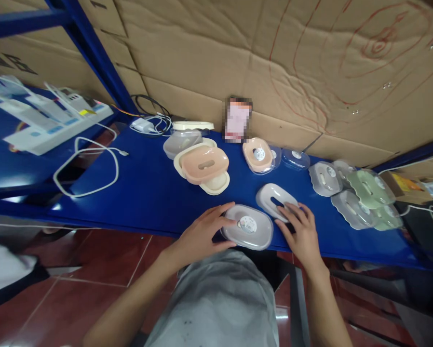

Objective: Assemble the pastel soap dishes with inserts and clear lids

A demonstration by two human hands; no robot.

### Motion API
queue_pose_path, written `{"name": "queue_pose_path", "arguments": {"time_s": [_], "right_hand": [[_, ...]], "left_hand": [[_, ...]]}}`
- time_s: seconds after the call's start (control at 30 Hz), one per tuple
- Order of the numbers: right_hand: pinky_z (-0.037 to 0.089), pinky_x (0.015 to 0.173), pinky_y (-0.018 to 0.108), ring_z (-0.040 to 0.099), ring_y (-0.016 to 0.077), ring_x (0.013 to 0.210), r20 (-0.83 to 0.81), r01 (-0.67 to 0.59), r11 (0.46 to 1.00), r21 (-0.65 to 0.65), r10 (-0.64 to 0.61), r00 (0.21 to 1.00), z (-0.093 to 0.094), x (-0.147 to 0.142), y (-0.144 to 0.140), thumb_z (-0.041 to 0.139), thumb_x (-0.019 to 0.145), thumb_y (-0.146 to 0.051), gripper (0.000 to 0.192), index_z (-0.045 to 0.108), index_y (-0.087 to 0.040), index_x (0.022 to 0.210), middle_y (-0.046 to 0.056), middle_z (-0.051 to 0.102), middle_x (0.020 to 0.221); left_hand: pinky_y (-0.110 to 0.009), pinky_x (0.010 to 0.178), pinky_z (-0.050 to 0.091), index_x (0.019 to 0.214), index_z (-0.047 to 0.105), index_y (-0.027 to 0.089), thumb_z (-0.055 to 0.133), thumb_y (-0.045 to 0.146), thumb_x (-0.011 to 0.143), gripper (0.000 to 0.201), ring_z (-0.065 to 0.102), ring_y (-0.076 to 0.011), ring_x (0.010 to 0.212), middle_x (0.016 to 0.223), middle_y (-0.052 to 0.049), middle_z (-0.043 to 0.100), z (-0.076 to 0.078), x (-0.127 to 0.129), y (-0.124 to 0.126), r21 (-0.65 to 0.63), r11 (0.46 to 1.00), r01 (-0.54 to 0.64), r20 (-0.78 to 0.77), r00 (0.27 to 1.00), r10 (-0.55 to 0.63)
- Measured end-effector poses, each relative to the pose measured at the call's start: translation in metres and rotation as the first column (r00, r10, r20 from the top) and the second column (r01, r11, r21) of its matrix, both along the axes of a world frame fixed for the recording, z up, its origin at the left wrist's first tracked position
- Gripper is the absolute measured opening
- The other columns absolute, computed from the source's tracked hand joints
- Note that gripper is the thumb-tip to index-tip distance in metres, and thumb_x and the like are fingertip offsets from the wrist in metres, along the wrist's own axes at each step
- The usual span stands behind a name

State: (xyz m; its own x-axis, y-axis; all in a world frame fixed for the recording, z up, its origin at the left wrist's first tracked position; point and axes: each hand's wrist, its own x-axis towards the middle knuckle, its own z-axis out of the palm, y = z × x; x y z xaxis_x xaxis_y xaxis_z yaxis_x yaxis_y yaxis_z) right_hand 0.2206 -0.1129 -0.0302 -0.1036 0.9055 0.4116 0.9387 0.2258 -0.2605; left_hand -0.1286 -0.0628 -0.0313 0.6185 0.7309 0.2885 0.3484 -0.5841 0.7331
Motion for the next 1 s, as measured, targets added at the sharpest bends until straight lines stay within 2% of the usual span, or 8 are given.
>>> {"name": "queue_pose_path", "arguments": {"time_s": [0.17,0.27,0.43,0.7,0.77,0.83,0.9,1.0], "right_hand": [[0.038,0.13,0.061,0.047,0.0299,0.152,-0.21,-0.142,0.973,-0.182,0.103,0.972,0.016,-0.037,0.03,0.048,0.113,-0.044,0.042,0.066,-0.031,0.149,0.005,0.066,0.154],[0.032,0.134,0.06,0.04,0.0283,0.161,-0.315,-0.214,0.946,-0.244,0.131,0.94,0.024,-0.046,0.054,0.045,0.114,-0.049,0.048,0.06,-0.032,0.156,0.004,0.054,0.166],[0.032,0.135,0.054,0.033,0.0248,0.165,-0.481,-0.307,0.922,-0.235,0.164,0.861,0.034,-0.052,0.061,0.043,0.114,-0.05,0.05,0.049,-0.039,0.163,0.0,0.039,0.175],[0.038,0.129,0.061,0.039,0.0332,0.162,-0.227,-0.4,0.908,-0.123,0.367,0.902,0.02,-0.063,0.009,0.066,0.105,-0.049,0.062,0.048,-0.037,0.163,0.007,0.047,0.171],[0.042,0.126,0.061,0.04,0.0346,0.161,-0.151,-0.351,0.932,-0.094,0.336,0.93,0.015,-0.062,-0.004,0.072,0.102,-0.047,0.067,0.046,-0.037,0.163,0.008,0.049,0.17],[0.045,0.124,0.06,0.042,0.0351,0.159,-0.111,-0.297,0.952,-0.074,0.288,0.951,0.011,-0.055,-0.016,0.072,0.102,-0.044,0.067,0.046,-0.037,0.163,0.008,0.05,0.169],[0.046,0.122,0.061,0.044,0.0362,0.158,-0.086,-0.235,0.971,-0.051,0.23,0.969,0.008,-0.043,-0.027,0.071,0.102,-0.042,0.065,0.048,-0.036,0.162,0.009,0.052,0.167],[0.045,0.121,0.064,0.046,0.0384,0.156,-0.061,-0.115,0.993,0.001,0.114,0.992,0.005,-0.018,-0.035,0.068,0.104,-0.043,0.061,0.049,-0.035,0.162,0.011,0.053,0.166]], "left_hand": [[-0.053,0.121,0.051,0.131,0.066,0.028,0.086,0.035,0.091,0.045,0.056,-0.0313,0.149,0.166,-0.01,0.053,0.0,0.0,0.0,0.032,0.999,0.008,-0.011,1.0,-0.008],[-0.052,0.121,0.051,0.131,0.065,0.027,0.086,0.034,0.091,0.046,0.057,-0.0308,0.148,0.166,-0.012,0.052,-0.001,0.0,0.0,0.041,0.999,0.005,-0.002,1.0,-0.005],[-0.053,0.121,0.051,0.133,0.064,0.028,0.085,0.035,0.093,0.046,0.056,-0.0313,0.15,0.168,-0.012,0.05,-0.004,0.0,-0.001,0.055,0.998,-0.024,-0.017,1.0,0.025],[-0.054,0.118,0.053,0.146,0.054,0.028,0.075,0.044,0.1,0.052,0.047,-0.0359,0.156,0.175,-0.017,0.036,-0.007,0.007,-0.005,0.183,0.973,-0.143,-0.046,0.987,0.153],[-0.054,0.119,0.051,0.15,0.05,0.026,0.07,0.043,0.104,0.054,0.045,-0.0357,0.157,0.173,-0.018,0.037,-0.001,0.002,-0.003,0.254,0.947,-0.196,0.001,0.979,0.202],[-0.054,0.119,0.048,0.148,0.053,0.025,0.064,0.035,0.107,0.043,0.052,-0.0337,0.15,0.162,-0.017,0.051,0.005,-0.007,0.003,0.332,0.9,-0.283,0.018,0.956,0.294],[-0.055,0.116,0.047,0.142,0.061,0.027,0.058,0.024,0.108,0.034,0.06,-0.0328,0.138,0.147,-0.014,0.065,0.01,-0.016,0.013,0.402,0.844,-0.356,-0.038,0.914,0.404],[-0.06,0.11,0.045,0.138,0.067,0.025,0.056,0.02,0.107,0.033,0.062,-0.0373,0.132,0.144,-0.015,0.068,0.012,-0.026,0.03,0.466,0.815,-0.343,-0.194,0.86,0.472]]}}
